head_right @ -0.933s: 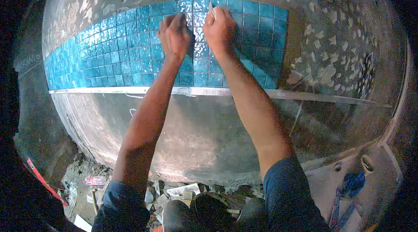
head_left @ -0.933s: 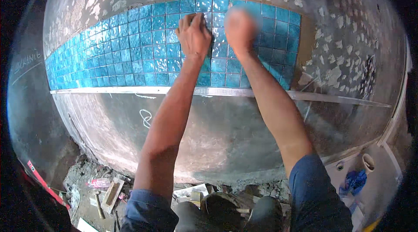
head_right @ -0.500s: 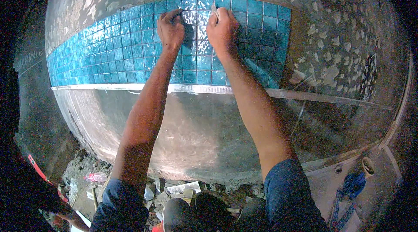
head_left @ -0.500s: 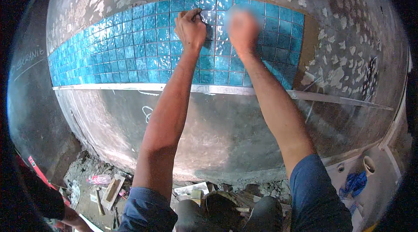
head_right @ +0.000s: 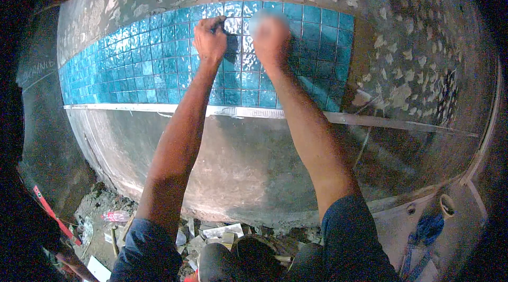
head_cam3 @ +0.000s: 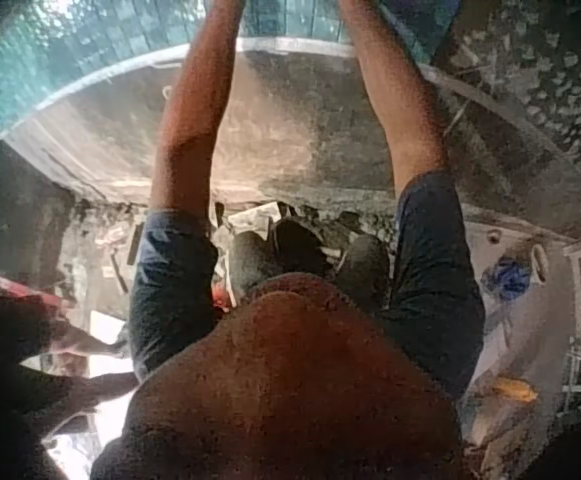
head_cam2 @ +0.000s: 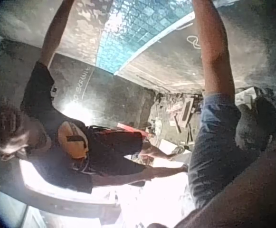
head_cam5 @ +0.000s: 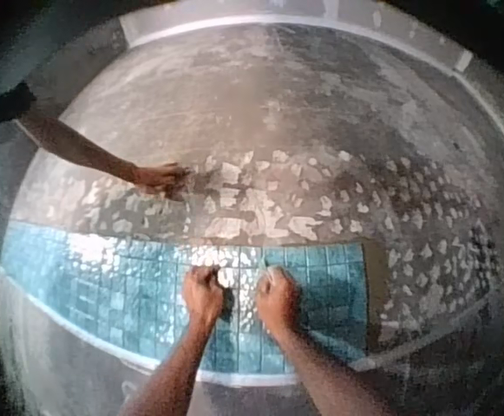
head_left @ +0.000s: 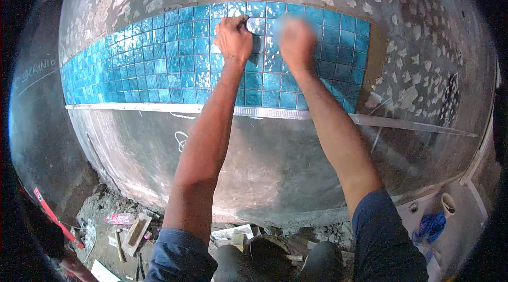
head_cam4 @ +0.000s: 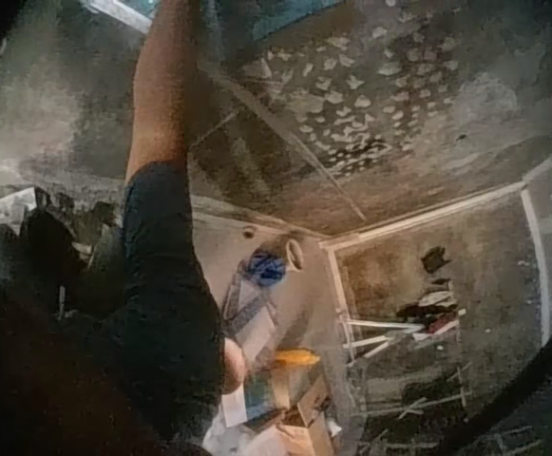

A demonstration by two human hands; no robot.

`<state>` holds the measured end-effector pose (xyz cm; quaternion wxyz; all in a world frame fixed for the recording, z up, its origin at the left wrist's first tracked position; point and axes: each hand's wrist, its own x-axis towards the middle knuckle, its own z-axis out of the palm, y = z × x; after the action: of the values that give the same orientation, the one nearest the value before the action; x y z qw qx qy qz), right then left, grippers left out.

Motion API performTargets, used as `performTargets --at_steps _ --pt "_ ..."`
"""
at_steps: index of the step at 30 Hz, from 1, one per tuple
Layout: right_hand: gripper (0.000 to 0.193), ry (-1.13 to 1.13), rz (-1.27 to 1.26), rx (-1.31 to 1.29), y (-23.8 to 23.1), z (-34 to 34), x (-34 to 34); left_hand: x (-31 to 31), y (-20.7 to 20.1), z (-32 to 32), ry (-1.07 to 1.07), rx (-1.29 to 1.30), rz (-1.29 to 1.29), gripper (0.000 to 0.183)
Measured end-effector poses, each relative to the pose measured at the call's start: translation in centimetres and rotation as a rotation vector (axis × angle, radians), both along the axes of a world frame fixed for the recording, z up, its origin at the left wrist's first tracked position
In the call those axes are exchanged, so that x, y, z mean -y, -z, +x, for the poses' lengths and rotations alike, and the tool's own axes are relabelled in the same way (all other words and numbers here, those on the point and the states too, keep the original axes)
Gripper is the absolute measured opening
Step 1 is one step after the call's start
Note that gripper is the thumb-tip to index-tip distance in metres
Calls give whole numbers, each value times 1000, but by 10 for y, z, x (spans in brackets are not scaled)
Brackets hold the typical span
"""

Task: The person applies adhesive and places small blue tiles along a prepared wall section, using a small scraper to clean the surface and adjust the tiles.

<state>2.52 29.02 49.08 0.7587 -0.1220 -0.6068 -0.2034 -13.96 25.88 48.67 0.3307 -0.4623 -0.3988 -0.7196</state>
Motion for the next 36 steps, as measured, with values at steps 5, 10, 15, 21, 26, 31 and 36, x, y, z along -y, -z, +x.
performTargets --at_steps 5,10,15,21,26,31,36 --pt "12 4 20 -17 1 -1 2 1 0 3 -58 25 -13 26" --pt "10 -60 -11 14 -12 -16 22 -2 -8 -16 70 -62 18 25" --pt "11 -60 -36 -20 -18 -15 24 11 -6 -5 79 -41 -83 21" --pt "11 -3 -144 -19 4 1 28 27 -9 -17 67 -136 -200 19" --pt "11 121 -151 89 17 19 15 26 -11 -15 11 -163 -167 21" --pt "14 178 -2 214 -5 23 19 12 -12 -25 80 -179 -117 22" --pt "16 242 34 234 -15 29 19 11 -4 -17 18 -155 -94 22"
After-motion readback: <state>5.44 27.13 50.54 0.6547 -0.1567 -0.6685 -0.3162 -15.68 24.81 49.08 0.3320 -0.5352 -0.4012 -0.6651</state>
